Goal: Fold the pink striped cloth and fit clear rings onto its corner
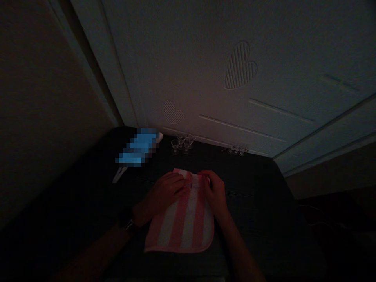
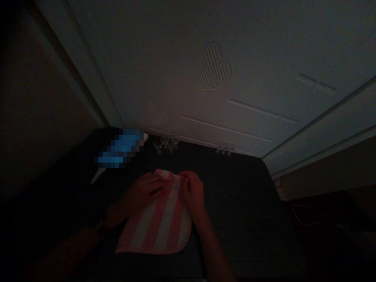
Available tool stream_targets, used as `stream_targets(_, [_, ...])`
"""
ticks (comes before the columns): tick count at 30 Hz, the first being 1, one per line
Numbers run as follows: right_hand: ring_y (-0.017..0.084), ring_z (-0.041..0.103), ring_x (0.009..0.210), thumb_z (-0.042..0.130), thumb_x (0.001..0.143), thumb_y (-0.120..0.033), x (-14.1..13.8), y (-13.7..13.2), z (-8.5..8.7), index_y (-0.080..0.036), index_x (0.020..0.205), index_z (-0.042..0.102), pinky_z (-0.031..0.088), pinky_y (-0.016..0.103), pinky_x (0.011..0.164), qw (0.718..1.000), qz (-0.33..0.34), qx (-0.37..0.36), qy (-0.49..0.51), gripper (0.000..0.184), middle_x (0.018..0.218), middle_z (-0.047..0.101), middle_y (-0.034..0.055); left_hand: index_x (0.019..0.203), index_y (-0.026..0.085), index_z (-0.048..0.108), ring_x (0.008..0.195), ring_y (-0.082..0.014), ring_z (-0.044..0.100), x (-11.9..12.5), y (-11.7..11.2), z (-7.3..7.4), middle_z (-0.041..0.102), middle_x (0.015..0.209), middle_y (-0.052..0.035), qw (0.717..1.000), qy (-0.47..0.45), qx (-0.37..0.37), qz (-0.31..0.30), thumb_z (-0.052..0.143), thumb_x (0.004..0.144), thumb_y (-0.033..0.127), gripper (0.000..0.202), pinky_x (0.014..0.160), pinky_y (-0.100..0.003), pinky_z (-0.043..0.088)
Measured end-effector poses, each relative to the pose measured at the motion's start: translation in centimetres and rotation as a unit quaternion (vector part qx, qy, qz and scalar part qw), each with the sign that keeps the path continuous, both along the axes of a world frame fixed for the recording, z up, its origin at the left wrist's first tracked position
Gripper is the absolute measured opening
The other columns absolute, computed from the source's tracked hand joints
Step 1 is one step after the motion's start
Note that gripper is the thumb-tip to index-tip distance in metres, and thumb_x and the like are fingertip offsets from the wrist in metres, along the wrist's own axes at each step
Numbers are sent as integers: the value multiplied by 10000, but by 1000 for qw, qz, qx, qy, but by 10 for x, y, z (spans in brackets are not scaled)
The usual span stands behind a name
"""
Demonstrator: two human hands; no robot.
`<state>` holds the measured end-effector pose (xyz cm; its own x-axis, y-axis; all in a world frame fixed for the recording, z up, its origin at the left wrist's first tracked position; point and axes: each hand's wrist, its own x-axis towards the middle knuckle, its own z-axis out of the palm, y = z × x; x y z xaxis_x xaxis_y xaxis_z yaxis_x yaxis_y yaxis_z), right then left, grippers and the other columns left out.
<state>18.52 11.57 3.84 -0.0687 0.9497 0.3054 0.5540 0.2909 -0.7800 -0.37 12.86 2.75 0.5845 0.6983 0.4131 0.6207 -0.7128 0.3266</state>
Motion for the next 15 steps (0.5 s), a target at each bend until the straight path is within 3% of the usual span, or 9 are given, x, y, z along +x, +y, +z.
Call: stream_targets(15, [159,571,929,372,885,-254,-3,-8,8,-211,993,573,416,284,839,997,57,0,45,232,971,628,38,940,217,626,893,-173,559,0,-2,5,633,898,-18,1000,11,-10,15,477,851,249,176,835,-336,396])
